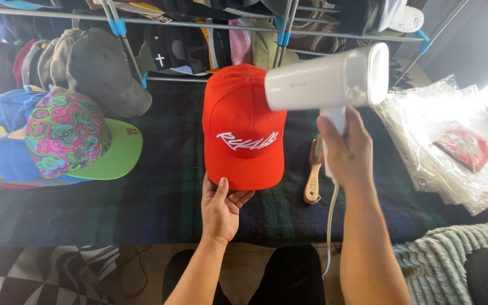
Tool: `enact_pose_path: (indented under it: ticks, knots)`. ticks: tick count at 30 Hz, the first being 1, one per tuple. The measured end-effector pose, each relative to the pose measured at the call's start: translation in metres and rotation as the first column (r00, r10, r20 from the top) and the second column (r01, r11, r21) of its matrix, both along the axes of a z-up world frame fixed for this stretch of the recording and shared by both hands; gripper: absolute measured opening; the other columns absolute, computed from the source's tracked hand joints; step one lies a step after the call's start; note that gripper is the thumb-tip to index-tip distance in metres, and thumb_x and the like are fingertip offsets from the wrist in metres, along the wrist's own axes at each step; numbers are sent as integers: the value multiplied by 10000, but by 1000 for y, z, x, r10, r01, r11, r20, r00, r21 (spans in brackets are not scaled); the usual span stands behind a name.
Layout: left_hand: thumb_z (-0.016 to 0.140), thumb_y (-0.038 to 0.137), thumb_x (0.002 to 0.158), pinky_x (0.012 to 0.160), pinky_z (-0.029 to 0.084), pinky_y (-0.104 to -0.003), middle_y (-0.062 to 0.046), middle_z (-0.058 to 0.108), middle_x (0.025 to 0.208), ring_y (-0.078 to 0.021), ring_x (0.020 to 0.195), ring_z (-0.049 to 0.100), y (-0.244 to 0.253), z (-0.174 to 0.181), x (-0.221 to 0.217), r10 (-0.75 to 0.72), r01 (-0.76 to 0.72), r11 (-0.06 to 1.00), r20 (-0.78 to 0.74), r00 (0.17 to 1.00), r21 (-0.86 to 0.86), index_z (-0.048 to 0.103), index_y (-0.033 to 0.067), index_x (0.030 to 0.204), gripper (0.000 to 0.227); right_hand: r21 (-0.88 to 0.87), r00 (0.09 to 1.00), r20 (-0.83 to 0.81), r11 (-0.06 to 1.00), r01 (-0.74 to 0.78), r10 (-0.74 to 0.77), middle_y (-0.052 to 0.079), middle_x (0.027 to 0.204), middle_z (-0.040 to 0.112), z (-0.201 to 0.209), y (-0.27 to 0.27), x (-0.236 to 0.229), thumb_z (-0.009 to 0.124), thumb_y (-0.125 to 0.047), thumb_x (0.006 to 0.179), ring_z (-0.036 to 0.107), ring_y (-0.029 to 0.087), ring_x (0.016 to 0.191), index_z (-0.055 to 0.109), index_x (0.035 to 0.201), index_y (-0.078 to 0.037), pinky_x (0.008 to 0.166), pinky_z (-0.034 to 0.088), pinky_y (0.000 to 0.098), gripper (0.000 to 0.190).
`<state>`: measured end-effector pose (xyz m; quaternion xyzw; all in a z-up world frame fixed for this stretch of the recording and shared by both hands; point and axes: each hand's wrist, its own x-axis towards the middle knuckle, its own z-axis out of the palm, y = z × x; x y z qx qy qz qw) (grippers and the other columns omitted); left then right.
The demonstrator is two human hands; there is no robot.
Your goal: Brushing a red baseball cap with a wooden brush and using a hair dryer to apply heat and air for cleaning or reshaping.
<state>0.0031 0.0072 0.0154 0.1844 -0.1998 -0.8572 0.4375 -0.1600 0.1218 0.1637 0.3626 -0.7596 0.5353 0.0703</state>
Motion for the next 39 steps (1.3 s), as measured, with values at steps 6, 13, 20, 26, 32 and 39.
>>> enact_pose_path:
  ticks: [6,13,20,26,32,39]
  knots:
    - [526,192,1005,871,585,-645,-265,692,1202,-482,948,721,-1,-1,0,2,-2,1000,10,1000,-8,414,272,1526,538,-142,965,217,983,-120,150,198,671,597,-5,-20,-61,646,-318,1023,634,291,422,605,1313,21,311,521,424,448]
    - [532,175,998,857,595,-642,-255,700,1165,-460,915,733,-1,4,0,-5,5,1000,11,1000,7,414,245,1517,537,-232,793,569,968,-100,219,212,633,549,-55,-28,-101,604,-389,1027,577,313,392,627,1169,-66,306,468,437,354]
    - [533,172,1006,894,584,-639,-241,719,1161,-454,900,740,-4,0,0,-3,1,999,41,999,38,494,263,1451,455,-227,568,785,968,-109,249,181,653,537,-109,-28,-116,603,-395,1034,533,266,416,603,1008,-24,338,433,369,371]
    - [568,135,982,842,618,-583,-239,695,1155,-414,902,748,3,16,4,41,-41,999,39,998,-18,430,165,1506,543,-49,885,443,982,182,-142,273,1030,674,-51,-10,-54,711,-524,984,687,385,817,626,1293,-103,610,543,571,529]
    - [583,275,974,994,515,-377,-127,491,1296,-208,1193,548,45,5,18,661,-247,654,380,647,-715,378,3,1510,635,-342,941,339,929,140,-17,165,747,622,-67,32,21,710,-171,940,610,196,589,530,1104,-10,482,474,335,293]
    - [680,317,980,984,551,-357,-66,728,1129,-174,1090,664,66,83,35,20,69,685,113,993,-725,706,67,1103,280,-20,867,-484,989,-148,120,115,1195,676,-106,8,88,614,-245,894,670,291,1022,644,1339,-111,733,561,409,466]
